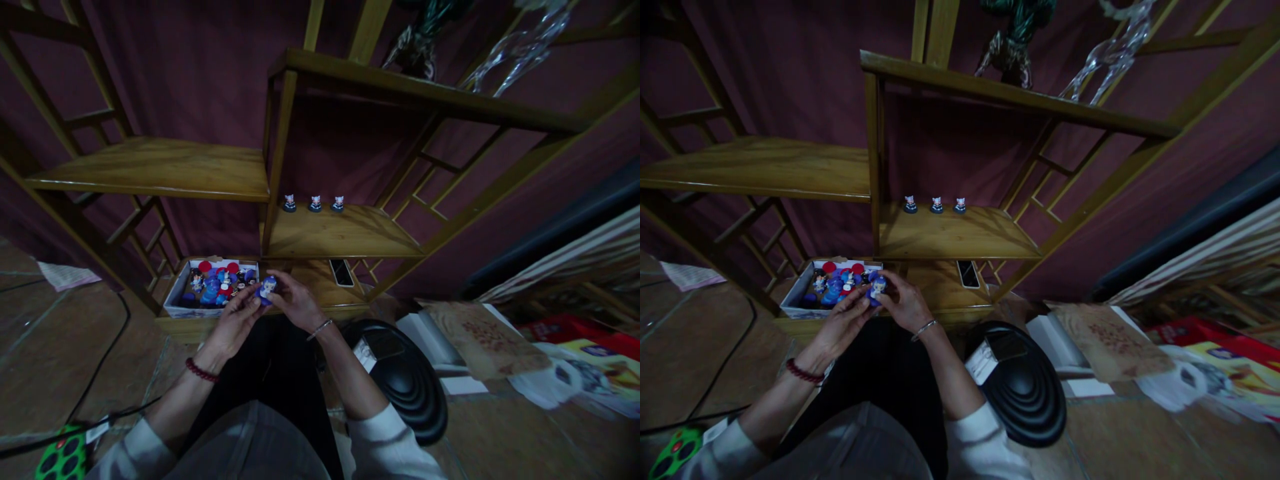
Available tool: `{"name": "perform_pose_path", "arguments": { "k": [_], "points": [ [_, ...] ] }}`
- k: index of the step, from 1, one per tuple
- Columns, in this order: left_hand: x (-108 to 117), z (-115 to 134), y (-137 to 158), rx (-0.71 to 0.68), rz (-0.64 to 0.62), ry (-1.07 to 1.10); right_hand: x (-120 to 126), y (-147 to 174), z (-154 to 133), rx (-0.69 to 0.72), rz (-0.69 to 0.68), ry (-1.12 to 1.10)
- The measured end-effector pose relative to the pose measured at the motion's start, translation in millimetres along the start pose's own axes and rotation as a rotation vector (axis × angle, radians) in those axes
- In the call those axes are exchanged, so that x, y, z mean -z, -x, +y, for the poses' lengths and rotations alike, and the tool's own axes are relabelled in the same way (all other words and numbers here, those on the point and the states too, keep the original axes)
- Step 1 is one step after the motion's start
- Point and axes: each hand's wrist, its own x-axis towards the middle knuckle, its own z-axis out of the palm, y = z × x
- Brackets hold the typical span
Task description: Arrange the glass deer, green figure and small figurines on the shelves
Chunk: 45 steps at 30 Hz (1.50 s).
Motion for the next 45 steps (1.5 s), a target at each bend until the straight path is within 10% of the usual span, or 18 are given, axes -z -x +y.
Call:
{"name": "perform_pose_path", "arguments": {
  "k": [45],
  "points": [
    [-80,3,-23,-0.184,-0.062,-0.294,46,11,1,-0.011,0.309,-0.148]
  ]
}}
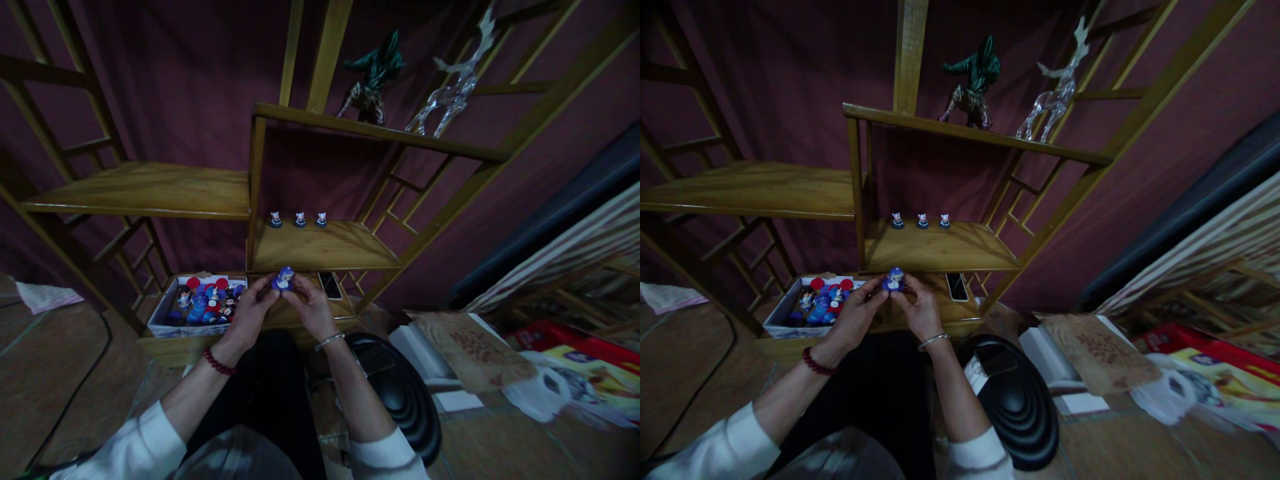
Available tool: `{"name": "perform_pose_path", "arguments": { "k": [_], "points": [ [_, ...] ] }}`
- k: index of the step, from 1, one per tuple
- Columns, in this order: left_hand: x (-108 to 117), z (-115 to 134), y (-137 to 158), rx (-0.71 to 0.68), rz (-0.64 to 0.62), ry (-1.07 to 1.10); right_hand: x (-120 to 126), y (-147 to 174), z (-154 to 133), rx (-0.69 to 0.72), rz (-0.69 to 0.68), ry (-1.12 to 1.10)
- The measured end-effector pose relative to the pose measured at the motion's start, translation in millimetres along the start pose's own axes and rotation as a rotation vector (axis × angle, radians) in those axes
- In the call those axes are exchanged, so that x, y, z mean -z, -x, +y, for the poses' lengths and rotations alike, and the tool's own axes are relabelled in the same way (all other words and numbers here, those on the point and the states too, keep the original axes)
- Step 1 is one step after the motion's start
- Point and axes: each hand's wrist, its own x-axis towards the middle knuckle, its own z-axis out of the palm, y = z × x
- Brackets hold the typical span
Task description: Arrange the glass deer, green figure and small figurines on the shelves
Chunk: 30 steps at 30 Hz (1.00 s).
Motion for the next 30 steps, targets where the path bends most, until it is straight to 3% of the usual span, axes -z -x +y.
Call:
{"name": "perform_pose_path", "arguments": {
  "k": [7,16,30],
  "points": [
    [-9,1,-11,-0.081,0.132,-0.111,9,-9,0,0.014,0.033,0.056],
    [-19,5,-29,-0.125,0.125,-0.165,22,-27,-4,0.011,-0.032,0.115],
    [-27,11,-58,-0.174,0.169,-0.587,29,-70,6,0.016,-0.055,0.158]
  ]
}}
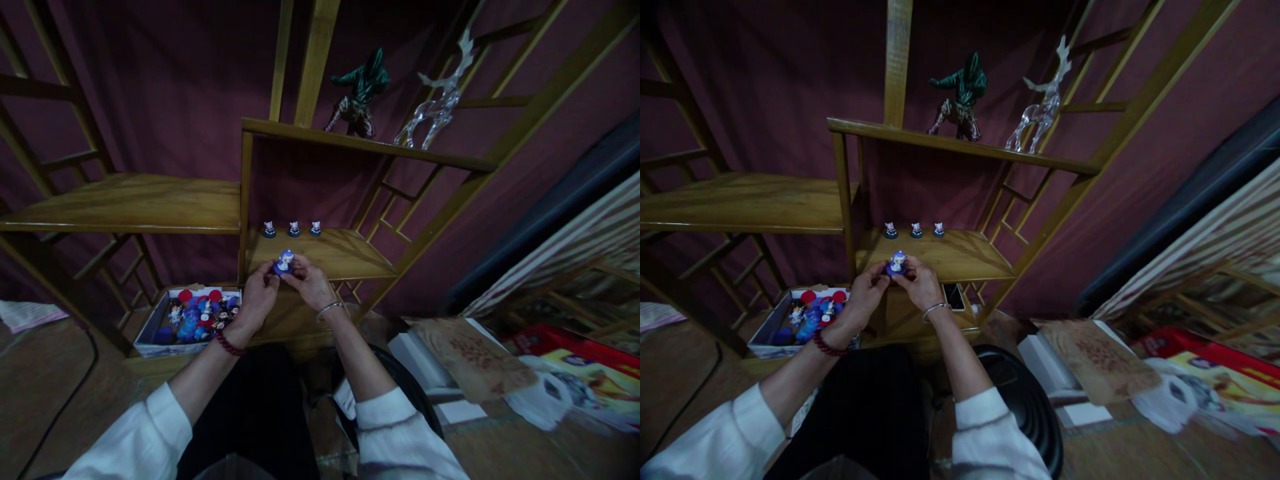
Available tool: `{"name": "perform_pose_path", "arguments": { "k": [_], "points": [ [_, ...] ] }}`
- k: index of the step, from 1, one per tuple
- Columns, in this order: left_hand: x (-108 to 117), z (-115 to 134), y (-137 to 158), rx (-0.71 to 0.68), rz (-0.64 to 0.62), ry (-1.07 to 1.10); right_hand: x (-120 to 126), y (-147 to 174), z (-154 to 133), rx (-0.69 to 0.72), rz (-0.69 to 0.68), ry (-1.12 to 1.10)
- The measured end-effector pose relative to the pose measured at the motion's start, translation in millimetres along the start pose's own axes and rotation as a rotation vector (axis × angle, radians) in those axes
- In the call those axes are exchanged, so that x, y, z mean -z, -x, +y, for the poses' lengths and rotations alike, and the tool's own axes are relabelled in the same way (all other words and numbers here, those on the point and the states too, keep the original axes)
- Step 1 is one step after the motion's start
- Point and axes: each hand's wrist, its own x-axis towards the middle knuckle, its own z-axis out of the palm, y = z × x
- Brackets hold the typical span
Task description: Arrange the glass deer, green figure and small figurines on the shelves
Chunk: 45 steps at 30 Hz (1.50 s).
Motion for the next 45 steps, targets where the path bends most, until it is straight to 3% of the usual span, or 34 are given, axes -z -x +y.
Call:
{"name": "perform_pose_path", "arguments": {
  "k": [5,16,25,38,45],
  "points": [
    [-3,-2,-10,-0.097,-0.043,-0.104,-2,-17,10,-0.008,0.022,0.065],
    [-5,1,-25,-0.212,-0.016,-0.309,-6,-46,19,-0.019,0.015,0.09],
    [-6,0,-31,-0.347,-0.021,-0.702,-11,-77,36,-0.119,0.012,0.092],
    [-9,4,-58,-0.268,-0.121,-0.888,-13,-100,42,-0.162,0.004,0.147],
    [-13,-3,-64,-0.252,-0.092,-0.895,-13,-105,42,-0.118,-0.006,0.169]
  ]
}}
